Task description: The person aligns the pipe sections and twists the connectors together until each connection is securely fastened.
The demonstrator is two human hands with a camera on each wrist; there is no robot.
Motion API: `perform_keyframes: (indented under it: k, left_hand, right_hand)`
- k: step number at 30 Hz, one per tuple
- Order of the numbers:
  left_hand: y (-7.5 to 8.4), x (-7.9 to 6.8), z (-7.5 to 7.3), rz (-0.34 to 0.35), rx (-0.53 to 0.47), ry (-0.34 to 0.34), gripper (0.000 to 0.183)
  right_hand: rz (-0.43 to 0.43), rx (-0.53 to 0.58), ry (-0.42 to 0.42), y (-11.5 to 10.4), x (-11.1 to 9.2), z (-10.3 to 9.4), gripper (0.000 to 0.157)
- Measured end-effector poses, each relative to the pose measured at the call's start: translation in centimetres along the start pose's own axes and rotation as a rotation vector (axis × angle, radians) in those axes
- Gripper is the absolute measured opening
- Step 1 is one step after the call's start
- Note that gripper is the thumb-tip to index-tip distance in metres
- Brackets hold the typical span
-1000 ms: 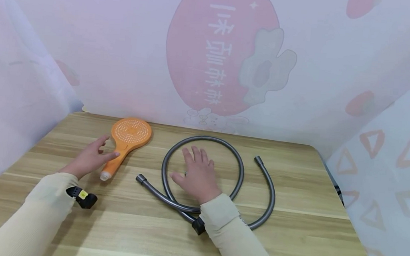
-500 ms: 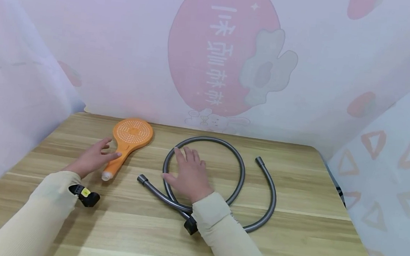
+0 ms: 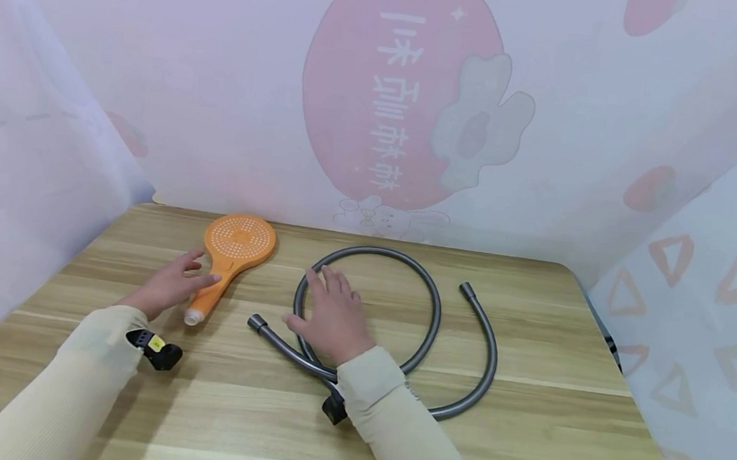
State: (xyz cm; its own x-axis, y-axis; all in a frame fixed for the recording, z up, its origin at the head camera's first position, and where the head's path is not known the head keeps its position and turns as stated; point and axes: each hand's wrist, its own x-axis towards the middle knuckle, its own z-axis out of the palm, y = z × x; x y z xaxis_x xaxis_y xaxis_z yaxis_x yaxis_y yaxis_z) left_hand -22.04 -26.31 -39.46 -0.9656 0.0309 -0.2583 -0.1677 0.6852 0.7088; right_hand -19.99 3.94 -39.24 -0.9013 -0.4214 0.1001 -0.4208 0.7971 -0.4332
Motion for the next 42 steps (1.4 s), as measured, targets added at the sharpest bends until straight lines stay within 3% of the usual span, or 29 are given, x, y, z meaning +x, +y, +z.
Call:
perform_keyframes:
  k: [15, 30, 42]
  left_hand:
    - [-0.3, 0.5, 0.2, -0.008, -0.046, -0.018, 0.091]
    - [0.0, 0.6, 0.3, -0.050, -0.064, -0.011, 0.090]
    - [-0.5, 1.5, 0.3, -0.024, -0.081, -0.024, 0.093]
  right_hand:
    - [0.005, -0.048, -0.028, -0.9, 0.5, 1.2, 0.082]
    - [-0.030, -0.016, -0.037, -2.3, 0.9, 1.8, 0.081]
    - [-0.035, -0.010, -0.046, -3.1, 1.5, 2.7, 0.083]
